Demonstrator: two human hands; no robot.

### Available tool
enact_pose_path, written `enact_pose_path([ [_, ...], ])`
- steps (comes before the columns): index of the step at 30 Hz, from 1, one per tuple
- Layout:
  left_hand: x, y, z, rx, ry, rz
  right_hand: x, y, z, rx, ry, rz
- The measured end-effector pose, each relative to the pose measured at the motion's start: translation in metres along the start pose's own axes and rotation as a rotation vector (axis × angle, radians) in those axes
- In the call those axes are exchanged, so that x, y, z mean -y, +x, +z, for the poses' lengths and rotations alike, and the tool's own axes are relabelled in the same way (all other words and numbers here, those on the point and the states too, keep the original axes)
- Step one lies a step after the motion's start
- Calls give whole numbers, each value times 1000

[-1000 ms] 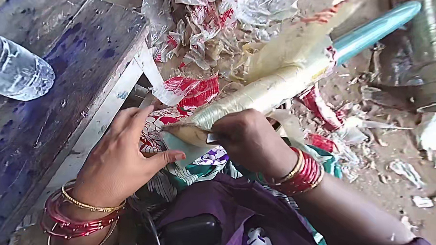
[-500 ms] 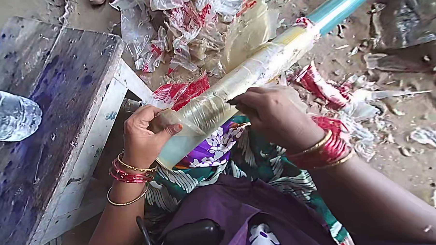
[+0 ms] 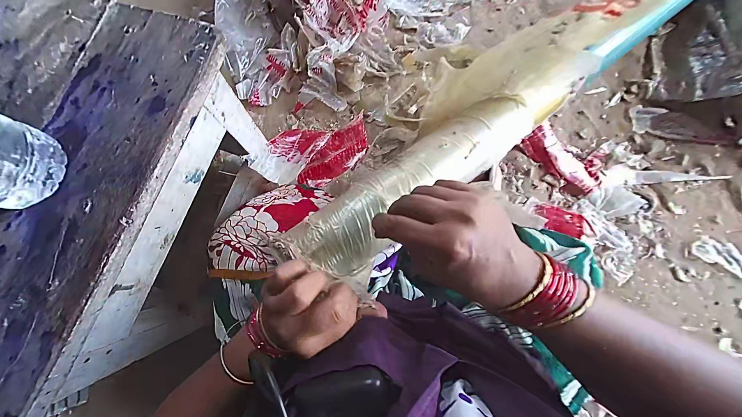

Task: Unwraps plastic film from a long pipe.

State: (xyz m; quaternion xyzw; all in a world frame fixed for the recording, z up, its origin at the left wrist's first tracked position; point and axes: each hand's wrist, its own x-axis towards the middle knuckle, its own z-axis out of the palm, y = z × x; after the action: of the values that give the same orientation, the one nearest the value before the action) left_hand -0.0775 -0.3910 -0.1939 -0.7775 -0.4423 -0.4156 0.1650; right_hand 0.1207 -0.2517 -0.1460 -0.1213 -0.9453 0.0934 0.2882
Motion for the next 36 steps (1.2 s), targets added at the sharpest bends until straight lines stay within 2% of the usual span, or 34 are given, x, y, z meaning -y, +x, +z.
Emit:
enact_pose_path([
  [5,-3,-20,-1,-55,24,53,16,-2,10,31,54,-119],
  [11,4,-34,-18,104,-53,85,30,5,14,73,-6,-170],
  [18,3,-42,-19,106,-150,21,39,12,27,83,-89,-292],
  [24,7,-47,-18,84,-233,-14,49,7,27,9,-136,-282],
  [31,8,-47,-17,87,-250,-37,47,7,33,46,-168,-334],
  [36,8,-46,-15,95,-278,-100,24,0,25,64,-211,-383],
])
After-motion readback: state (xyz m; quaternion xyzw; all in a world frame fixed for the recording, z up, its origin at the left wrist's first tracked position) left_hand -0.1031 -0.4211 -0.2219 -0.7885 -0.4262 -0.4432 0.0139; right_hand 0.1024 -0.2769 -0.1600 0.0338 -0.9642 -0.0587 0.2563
